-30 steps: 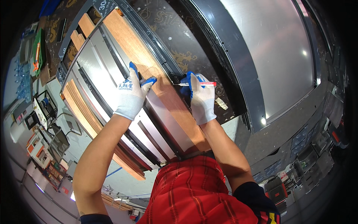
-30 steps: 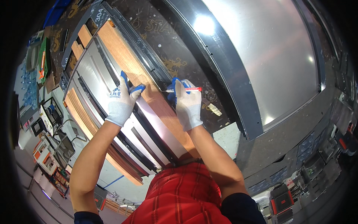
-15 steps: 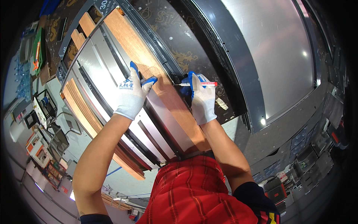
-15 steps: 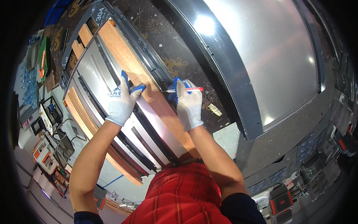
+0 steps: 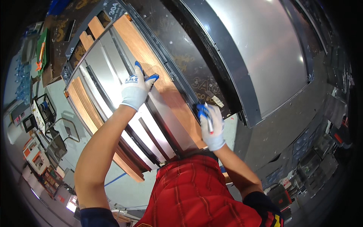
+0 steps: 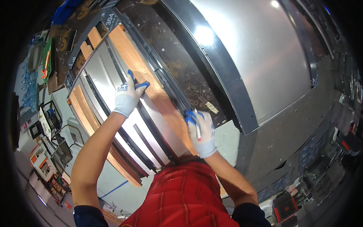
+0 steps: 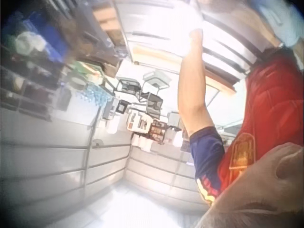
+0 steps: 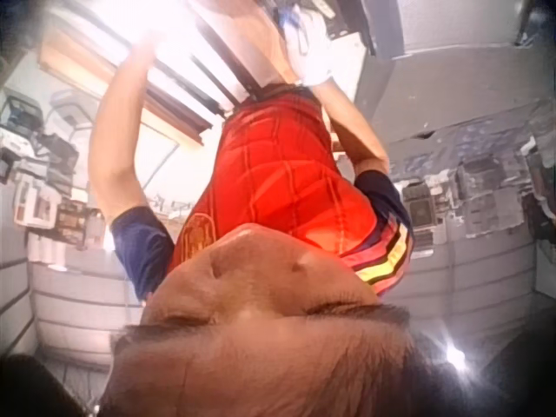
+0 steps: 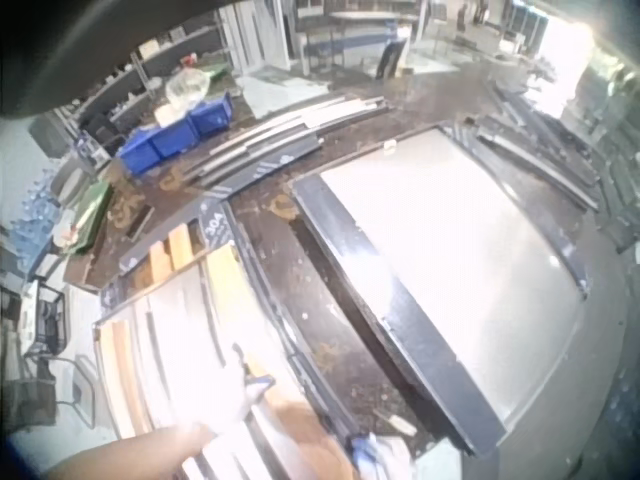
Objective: The person measures and marks wooden strips against a curved metal frame, then moves to a miter saw to cut the strips into shorter pieces. The person handles the wood by hand and uses a marker and a miter saw during the process.
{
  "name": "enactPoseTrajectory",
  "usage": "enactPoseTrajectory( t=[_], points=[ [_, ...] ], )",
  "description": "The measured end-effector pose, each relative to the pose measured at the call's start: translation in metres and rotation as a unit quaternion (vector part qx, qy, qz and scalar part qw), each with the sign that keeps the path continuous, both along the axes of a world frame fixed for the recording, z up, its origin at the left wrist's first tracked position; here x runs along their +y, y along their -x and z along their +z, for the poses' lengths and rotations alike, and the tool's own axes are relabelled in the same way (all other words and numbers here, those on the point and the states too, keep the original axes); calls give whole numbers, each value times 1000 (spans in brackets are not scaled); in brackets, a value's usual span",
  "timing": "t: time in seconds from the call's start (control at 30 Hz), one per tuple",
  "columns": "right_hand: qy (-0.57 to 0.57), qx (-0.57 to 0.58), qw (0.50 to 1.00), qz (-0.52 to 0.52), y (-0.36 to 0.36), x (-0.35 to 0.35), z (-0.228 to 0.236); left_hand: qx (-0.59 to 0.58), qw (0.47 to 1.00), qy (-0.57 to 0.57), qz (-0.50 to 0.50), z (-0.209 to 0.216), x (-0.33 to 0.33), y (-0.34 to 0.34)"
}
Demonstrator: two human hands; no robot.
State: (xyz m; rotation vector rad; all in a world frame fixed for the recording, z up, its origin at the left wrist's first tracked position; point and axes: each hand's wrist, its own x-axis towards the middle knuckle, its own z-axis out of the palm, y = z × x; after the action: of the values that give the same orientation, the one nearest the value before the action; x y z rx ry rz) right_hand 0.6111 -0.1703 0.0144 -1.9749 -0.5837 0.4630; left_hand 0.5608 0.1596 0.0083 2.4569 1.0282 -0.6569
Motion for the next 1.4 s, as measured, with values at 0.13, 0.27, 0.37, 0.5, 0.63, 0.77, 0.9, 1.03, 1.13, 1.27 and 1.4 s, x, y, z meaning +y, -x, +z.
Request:
enactPoseTrajectory(
  t=[0.13,0.27,0.37,0.5,0.63,0.77,0.9,1.03,1.13,1.27,1.4],
  points=[
    [98,-79,992,31,45,-37,2,-67,997,-31,31,5,-6,-7],
    [133,-117,984,38,79,-63,4,-75,985,19,155,12,-14,-24],
    [132,-125,983,40,95,-75,3,-39,973,6,226,13,-13,-43],
    [137,-136,981,19,109,-83,0,-25,972,-37,231,4,-9,-55],
    [154,-142,978,16,123,-91,-1,-34,966,-29,256,-3,-4,-58],
    [196,-133,971,25,134,-98,-4,-41,957,22,287,-2,-5,-61],
    [204,-149,967,19,142,-99,-11,-53,957,-2,284,3,-10,-64],
    [209,-155,965,17,147,-99,-15,-64,959,-3,275,1,-13,-65],
    [202,-157,967,14,148,-99,-14,-58,960,-14,274,-5,-15,-69],
    [200,-140,970,10,149,-96,-11,-17,954,-12,300,-9,-11,-79],
    [218,-153,964,7,149,-94,-9,44,984,-96,143,-6,-2,-83]
  ],
)
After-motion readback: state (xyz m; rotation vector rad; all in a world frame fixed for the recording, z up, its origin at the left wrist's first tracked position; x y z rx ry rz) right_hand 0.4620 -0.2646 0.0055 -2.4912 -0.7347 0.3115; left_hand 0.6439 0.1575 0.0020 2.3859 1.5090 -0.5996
